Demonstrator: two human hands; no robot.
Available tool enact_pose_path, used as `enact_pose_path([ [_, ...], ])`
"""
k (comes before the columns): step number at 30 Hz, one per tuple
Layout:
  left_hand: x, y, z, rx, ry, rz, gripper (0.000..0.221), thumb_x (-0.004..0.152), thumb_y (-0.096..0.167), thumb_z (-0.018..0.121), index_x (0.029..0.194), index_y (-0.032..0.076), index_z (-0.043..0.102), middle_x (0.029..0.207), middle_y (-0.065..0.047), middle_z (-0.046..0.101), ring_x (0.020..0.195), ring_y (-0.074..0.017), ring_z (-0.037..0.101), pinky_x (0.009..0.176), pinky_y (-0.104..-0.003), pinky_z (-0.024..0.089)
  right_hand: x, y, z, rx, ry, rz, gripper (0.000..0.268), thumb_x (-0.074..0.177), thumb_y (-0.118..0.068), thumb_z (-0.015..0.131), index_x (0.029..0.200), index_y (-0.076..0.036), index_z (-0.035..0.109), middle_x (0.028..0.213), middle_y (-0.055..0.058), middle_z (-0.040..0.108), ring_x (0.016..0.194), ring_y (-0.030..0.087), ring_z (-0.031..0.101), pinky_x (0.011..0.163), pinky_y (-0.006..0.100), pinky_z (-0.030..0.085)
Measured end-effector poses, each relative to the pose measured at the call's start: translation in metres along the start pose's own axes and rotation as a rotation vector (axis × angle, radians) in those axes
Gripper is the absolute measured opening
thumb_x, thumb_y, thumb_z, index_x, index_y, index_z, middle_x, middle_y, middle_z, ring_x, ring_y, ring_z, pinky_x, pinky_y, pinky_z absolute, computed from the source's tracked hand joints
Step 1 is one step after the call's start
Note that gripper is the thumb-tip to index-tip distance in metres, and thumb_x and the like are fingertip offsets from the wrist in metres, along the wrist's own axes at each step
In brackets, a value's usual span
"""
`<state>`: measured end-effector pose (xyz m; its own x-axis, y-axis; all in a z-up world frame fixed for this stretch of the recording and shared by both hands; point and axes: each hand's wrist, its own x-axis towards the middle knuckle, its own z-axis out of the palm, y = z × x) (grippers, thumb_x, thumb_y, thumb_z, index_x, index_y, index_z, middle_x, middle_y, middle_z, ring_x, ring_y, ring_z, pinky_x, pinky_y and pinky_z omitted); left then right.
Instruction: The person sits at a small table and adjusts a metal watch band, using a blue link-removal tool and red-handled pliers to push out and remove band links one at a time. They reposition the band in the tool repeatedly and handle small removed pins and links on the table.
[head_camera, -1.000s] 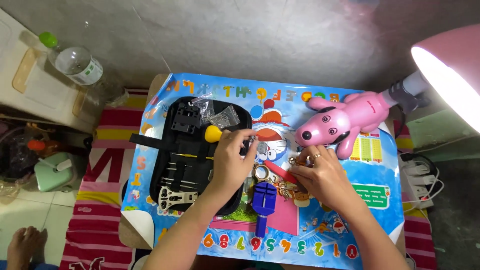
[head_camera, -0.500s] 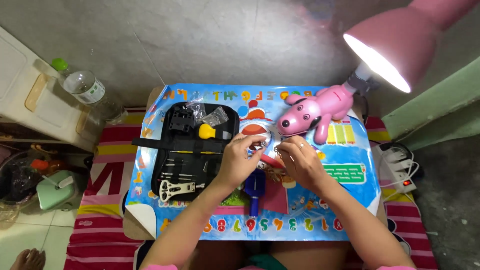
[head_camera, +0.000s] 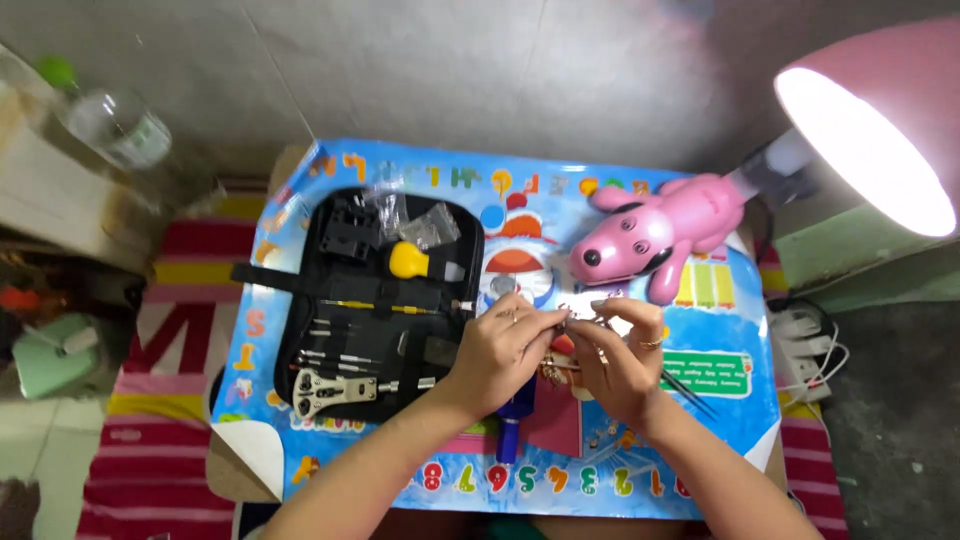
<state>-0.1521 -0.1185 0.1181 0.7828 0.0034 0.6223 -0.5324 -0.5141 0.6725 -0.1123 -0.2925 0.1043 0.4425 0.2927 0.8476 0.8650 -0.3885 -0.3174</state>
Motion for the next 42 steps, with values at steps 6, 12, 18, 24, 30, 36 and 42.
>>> enact_pose_path([
  [6, 0.01, 0.003, -0.009, 0.028, -0.005, -0.028, 0.025, 0.091, -0.001, 0.07, 0.112, 0.009, 0.077, 0.083, -0.006, 0.076, 0.08, -0.0197, 0.07, 0.067, -0.028, 0.061, -0.004, 0.001, 0.004, -0.106, -0.045, -0.012, 0.01, 0.089, -0.002, 0.079, 0.098, -0.006, 0.081, 0.11, 0.018, 0.062, 0.099, 0.033, 0.06, 0.087, 0.043, 0.055],
  [12, 0.015, 0.001, -0.01, 0.099, 0.031, 0.081, 0.019, 0.095, -0.005, 0.066, 0.109, 0.004, 0.074, 0.081, -0.008, 0.071, 0.078, -0.0211, 0.064, 0.072, -0.029, 0.061, -0.008, 0.009, 0.008, -0.129, 0.002, -0.156, 0.008, 0.092, -0.008, 0.08, 0.086, -0.003, 0.081, 0.101, 0.021, 0.062, 0.089, 0.035, 0.056, 0.076, 0.045, 0.054],
  [18, 0.015, -0.002, -0.011, 0.231, 0.005, 0.141, 0.018, 0.098, -0.007, 0.063, 0.111, 0.001, 0.071, 0.082, -0.01, 0.066, 0.078, -0.022, 0.061, 0.073, -0.03, 0.061, -0.003, 0.013, 0.006, -0.129, -0.078, -0.222, 0.014, 0.097, -0.006, 0.074, 0.088, 0.002, 0.082, 0.101, 0.024, 0.062, 0.093, 0.038, 0.058, 0.077, 0.048, 0.054],
  [24, 0.012, 0.001, -0.022, 0.116, -0.212, 0.004, 0.033, 0.087, 0.001, 0.073, 0.119, -0.003, 0.068, 0.105, -0.011, 0.068, 0.089, -0.0234, 0.058, 0.072, -0.032, 0.052, -0.014, 0.007, -0.016, -0.193, -0.3, -0.091, 0.023, 0.089, -0.004, 0.091, 0.103, -0.011, 0.074, 0.122, 0.012, 0.053, 0.11, 0.03, 0.044, 0.096, 0.052, 0.051],
  [30, 0.015, 0.001, -0.024, 0.126, -0.182, 0.021, 0.024, 0.087, 0.0, 0.076, 0.111, 0.001, 0.071, 0.1, -0.008, 0.068, 0.089, -0.0222, 0.054, 0.076, -0.031, 0.051, -0.011, 0.004, -0.017, -0.144, -0.266, -0.015, 0.021, 0.084, 0.002, 0.092, 0.097, -0.007, 0.078, 0.118, 0.012, 0.053, 0.111, 0.031, 0.044, 0.099, 0.051, 0.046],
  [36, 0.015, 0.001, -0.024, 0.155, -0.179, 0.087, 0.023, 0.089, 0.0, 0.075, 0.111, 0.0, 0.07, 0.093, -0.009, 0.066, 0.088, -0.0233, 0.056, 0.075, -0.032, 0.052, -0.01, 0.006, -0.015, -0.031, -0.264, 0.078, 0.012, 0.085, -0.008, 0.084, 0.094, -0.006, 0.076, 0.117, 0.016, 0.051, 0.113, 0.032, 0.043, 0.105, 0.053, 0.044],
  [42, 0.012, 0.004, -0.021, -0.033, -0.214, -0.002, 0.017, 0.09, -0.001, 0.072, 0.107, 0.003, 0.067, 0.094, -0.007, 0.064, 0.085, -0.0228, 0.056, 0.076, -0.033, 0.05, -0.009, -0.002, -0.017, 0.064, -0.16, 0.11, 0.02, 0.081, -0.003, 0.087, 0.093, -0.008, 0.072, 0.113, 0.01, 0.05, 0.106, 0.027, 0.045, 0.098, 0.048, 0.045],
])
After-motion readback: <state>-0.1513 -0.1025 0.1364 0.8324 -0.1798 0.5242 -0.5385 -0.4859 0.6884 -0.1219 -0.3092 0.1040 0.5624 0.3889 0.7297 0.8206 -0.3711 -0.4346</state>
